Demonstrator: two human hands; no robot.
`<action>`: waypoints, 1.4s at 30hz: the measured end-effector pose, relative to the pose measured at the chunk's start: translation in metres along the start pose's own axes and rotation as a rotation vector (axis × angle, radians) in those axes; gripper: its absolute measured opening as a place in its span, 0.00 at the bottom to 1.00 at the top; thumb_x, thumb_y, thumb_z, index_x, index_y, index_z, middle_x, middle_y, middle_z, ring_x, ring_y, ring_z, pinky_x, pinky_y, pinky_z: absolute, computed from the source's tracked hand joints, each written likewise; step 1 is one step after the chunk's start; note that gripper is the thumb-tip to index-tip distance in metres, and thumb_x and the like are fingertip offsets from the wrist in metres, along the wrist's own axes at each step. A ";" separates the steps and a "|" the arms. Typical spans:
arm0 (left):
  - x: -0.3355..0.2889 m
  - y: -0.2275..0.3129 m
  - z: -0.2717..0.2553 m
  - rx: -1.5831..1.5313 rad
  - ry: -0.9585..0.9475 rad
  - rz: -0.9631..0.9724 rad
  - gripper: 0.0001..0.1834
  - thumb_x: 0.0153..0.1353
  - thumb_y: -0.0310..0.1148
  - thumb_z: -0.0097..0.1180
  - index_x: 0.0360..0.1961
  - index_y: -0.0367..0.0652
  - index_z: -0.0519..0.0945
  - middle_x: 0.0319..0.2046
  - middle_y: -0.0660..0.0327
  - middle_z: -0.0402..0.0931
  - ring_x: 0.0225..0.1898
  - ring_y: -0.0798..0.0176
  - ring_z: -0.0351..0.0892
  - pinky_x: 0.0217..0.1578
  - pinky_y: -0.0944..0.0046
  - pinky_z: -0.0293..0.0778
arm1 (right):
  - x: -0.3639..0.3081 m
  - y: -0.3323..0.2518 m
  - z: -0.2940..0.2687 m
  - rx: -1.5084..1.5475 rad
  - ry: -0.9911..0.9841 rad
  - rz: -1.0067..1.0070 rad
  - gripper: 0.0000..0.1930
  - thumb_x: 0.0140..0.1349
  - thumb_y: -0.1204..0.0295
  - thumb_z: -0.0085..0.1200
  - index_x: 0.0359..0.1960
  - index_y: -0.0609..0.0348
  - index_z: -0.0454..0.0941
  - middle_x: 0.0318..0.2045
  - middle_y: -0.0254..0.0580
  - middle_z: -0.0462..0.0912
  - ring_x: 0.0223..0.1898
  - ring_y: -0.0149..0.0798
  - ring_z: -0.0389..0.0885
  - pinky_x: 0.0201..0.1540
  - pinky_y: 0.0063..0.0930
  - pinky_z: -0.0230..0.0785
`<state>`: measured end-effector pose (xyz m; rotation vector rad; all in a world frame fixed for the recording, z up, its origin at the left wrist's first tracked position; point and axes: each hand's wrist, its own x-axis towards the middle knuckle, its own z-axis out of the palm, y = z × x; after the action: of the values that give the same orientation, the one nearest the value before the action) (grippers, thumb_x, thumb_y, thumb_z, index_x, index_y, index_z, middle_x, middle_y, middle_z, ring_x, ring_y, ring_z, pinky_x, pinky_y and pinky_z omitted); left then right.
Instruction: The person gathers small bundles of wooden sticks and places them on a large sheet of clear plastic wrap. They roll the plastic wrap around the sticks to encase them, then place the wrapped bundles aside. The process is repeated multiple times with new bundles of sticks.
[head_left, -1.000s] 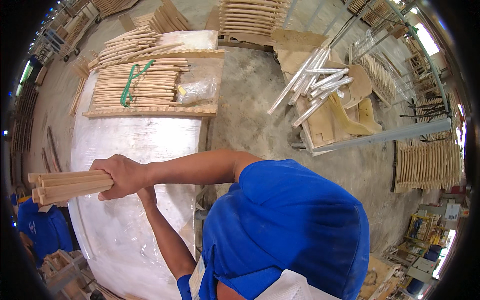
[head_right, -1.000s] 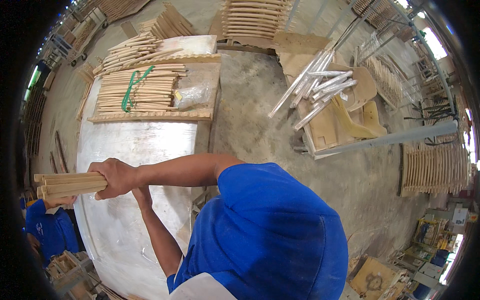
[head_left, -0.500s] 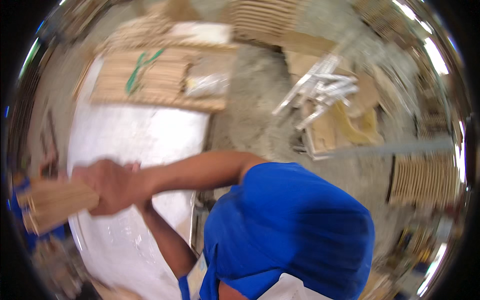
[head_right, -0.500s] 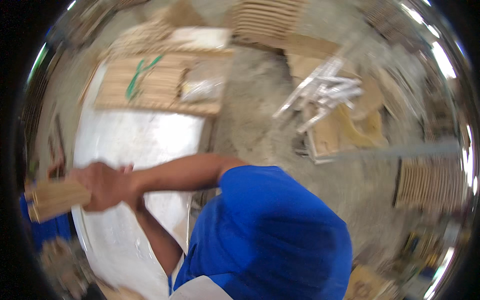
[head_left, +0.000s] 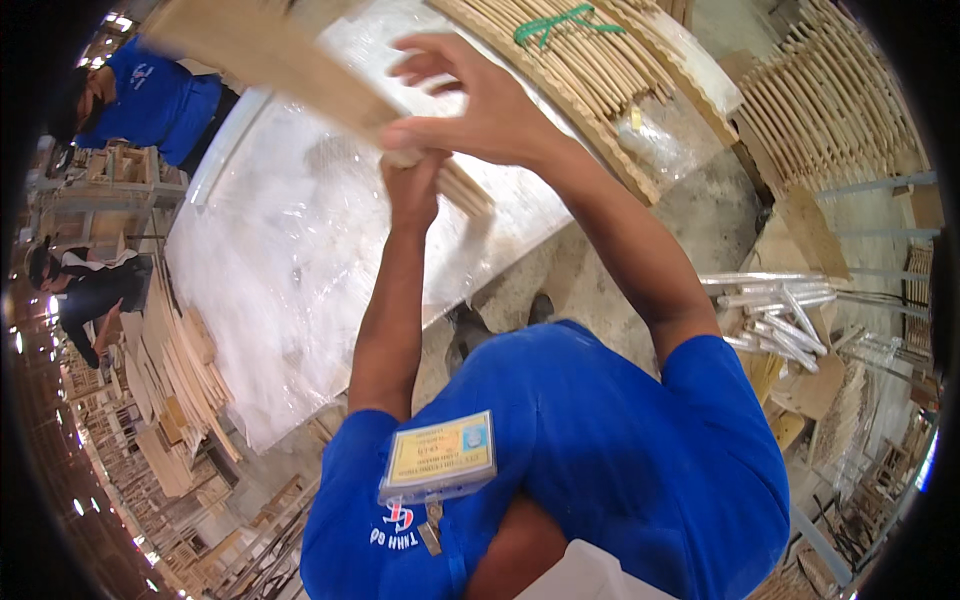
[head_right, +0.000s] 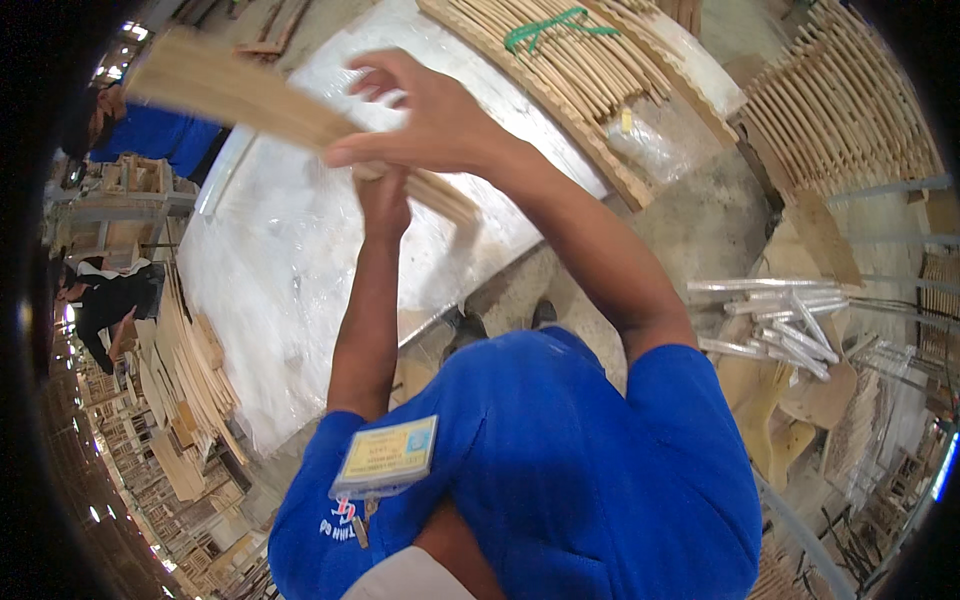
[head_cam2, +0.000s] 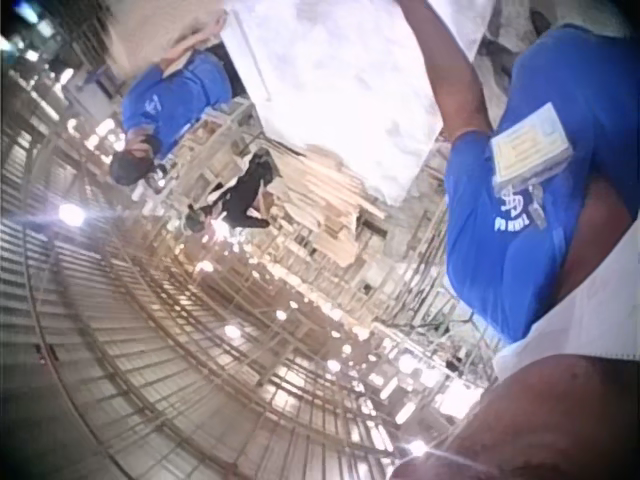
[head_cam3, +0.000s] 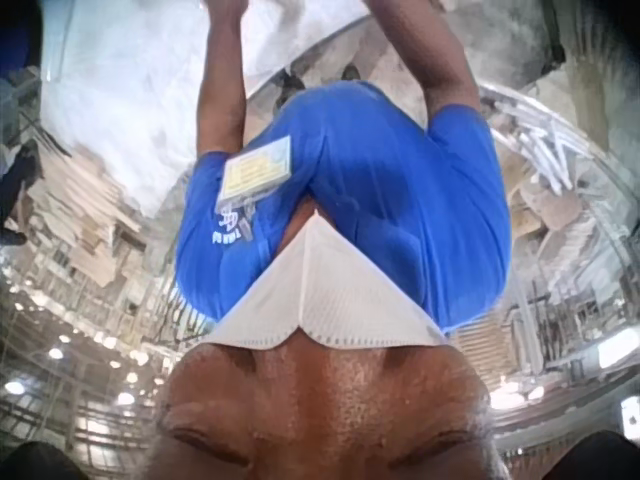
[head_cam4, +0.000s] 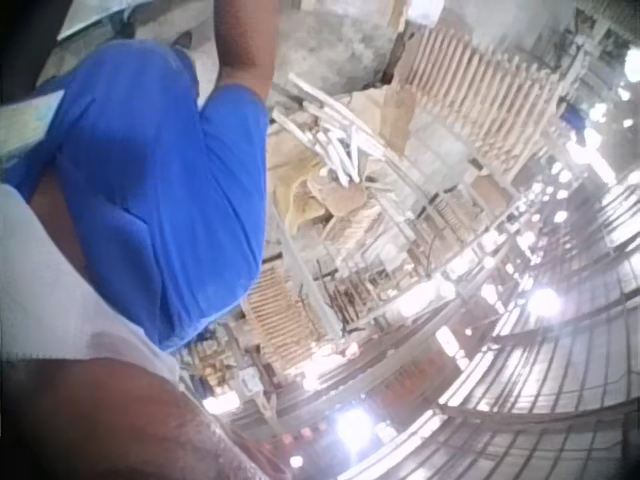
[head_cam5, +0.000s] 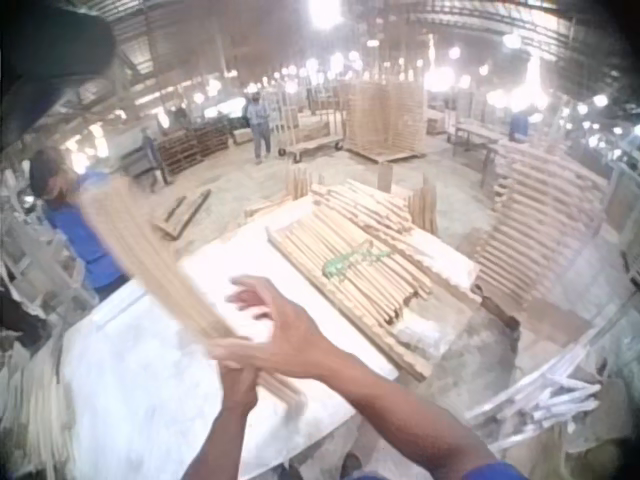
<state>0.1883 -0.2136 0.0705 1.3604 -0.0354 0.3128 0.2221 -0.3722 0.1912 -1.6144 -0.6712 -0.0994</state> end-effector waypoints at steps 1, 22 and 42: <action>0.006 0.009 -0.005 -0.112 0.056 -0.059 0.12 0.66 0.28 0.69 0.47 0.42 0.80 0.35 0.60 0.83 0.36 0.65 0.82 0.44 0.60 0.80 | -0.010 0.018 -0.014 -0.125 0.017 0.035 0.56 0.47 0.38 0.80 0.73 0.59 0.70 0.61 0.52 0.85 0.64 0.47 0.83 0.68 0.40 0.75; -0.175 0.017 -0.257 -0.760 0.967 -0.236 0.19 0.68 0.43 0.72 0.45 0.42 0.78 0.32 0.58 0.79 0.39 0.54 0.85 0.46 0.52 0.85 | -0.135 0.118 0.209 -0.527 -1.002 0.178 0.22 0.51 0.57 0.66 0.39 0.63 0.84 0.31 0.61 0.88 0.37 0.64 0.89 0.44 0.54 0.81; -0.075 0.031 -0.412 1.273 -0.311 -0.572 0.23 0.55 0.37 0.71 0.50 0.46 0.79 0.38 0.48 0.88 0.44 0.39 0.88 0.46 0.42 0.81 | -0.026 0.220 0.218 -0.939 -0.455 0.905 0.33 0.63 0.40 0.68 0.47 0.63 0.81 0.45 0.58 0.89 0.47 0.52 0.89 0.51 0.44 0.80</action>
<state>0.0450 0.1737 -0.0040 2.5745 0.3448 -0.4685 0.2361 -0.1801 -0.0523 -2.7542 -0.1350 0.7344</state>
